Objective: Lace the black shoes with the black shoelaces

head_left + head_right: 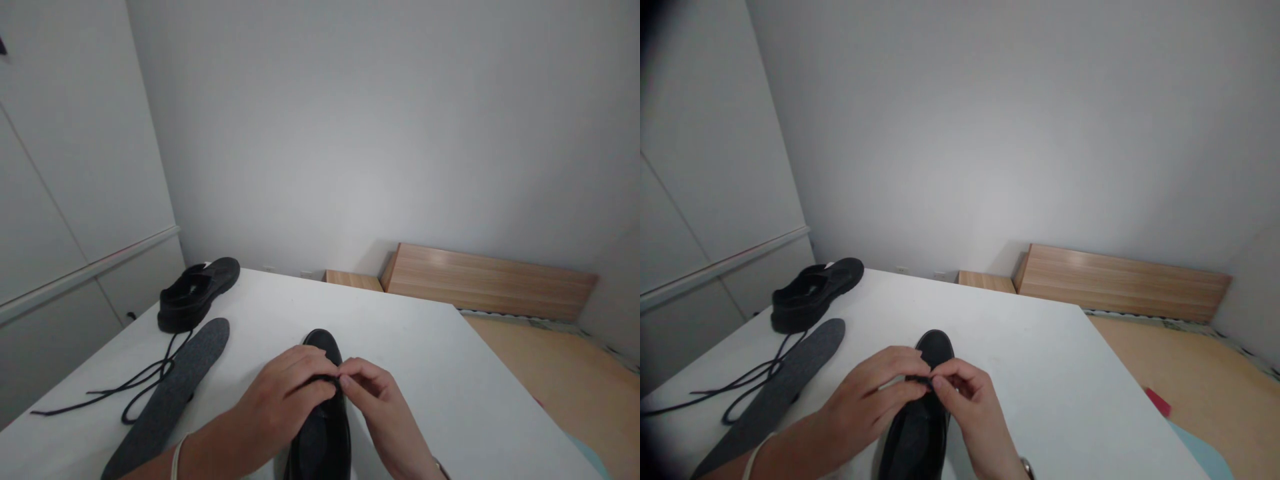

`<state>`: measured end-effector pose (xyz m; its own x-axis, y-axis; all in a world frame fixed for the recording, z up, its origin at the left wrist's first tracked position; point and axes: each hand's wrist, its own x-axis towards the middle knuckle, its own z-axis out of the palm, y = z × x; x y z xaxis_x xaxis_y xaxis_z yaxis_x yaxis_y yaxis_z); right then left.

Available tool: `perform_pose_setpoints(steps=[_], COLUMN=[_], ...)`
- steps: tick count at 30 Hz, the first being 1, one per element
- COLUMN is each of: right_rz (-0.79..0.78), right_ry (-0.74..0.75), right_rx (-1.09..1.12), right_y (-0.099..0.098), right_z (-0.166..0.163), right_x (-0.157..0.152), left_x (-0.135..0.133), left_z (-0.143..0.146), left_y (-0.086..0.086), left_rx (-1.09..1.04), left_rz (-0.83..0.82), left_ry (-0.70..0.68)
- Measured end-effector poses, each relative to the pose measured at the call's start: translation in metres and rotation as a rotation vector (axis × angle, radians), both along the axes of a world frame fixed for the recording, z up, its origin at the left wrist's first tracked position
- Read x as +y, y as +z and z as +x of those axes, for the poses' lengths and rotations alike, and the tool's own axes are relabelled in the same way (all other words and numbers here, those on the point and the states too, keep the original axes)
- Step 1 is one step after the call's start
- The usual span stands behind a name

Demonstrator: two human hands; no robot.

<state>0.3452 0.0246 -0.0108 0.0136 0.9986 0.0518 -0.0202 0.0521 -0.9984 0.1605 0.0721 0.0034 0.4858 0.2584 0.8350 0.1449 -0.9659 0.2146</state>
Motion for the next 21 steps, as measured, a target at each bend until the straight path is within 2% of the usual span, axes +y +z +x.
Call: perform_pose_setpoints(steps=[2, 4, 8, 10, 12, 14, 16, 18, 21], right_rz=[0.025, 0.048, 0.042, 0.032, 0.040, 0.069, 0.184, 0.371, 0.582], right_ry=[-0.049, -0.111, -0.256, -0.306, -0.332, -0.331, -0.290, -0.220, -0.126], right_rx=[-0.007, -0.025, -0.067, -0.084, -0.098, -0.109, -0.157, -0.267, -0.474], right_y=[-0.004, -0.010, -0.036, -0.049, -0.054, -0.048, -0.031, -0.011, 0.013], right_z=[0.002, 0.008, 0.034, 0.047, 0.054, 0.053, 0.043, 0.030, 0.012], right_x=[-0.001, -0.003, -0.011, -0.017, -0.022, -0.024, -0.024, -0.022, -0.019], left_x=[0.000, 0.000, -0.001, -0.001, -0.001, 0.000, 0.001, 0.002, 0.002], left_z=[-0.002, -0.007, -0.021, -0.025, -0.024, -0.018, -0.006, 0.006, 0.019], left_y=[-0.005, -0.014, -0.035, -0.040, -0.038, -0.030, -0.019, -0.007, 0.007], left_rx=[-0.055, -0.110, -0.249, -0.296, -0.308, -0.299, -0.273, -0.213, -0.026], left_rz=[-0.169, -0.434, -1.027, -1.214, -1.295, -1.295, -1.297, -1.314, -1.240], left_ry=[-0.028, -0.031, 0.017, 0.013, -0.010, -0.064, -0.132, -0.180, -0.190])
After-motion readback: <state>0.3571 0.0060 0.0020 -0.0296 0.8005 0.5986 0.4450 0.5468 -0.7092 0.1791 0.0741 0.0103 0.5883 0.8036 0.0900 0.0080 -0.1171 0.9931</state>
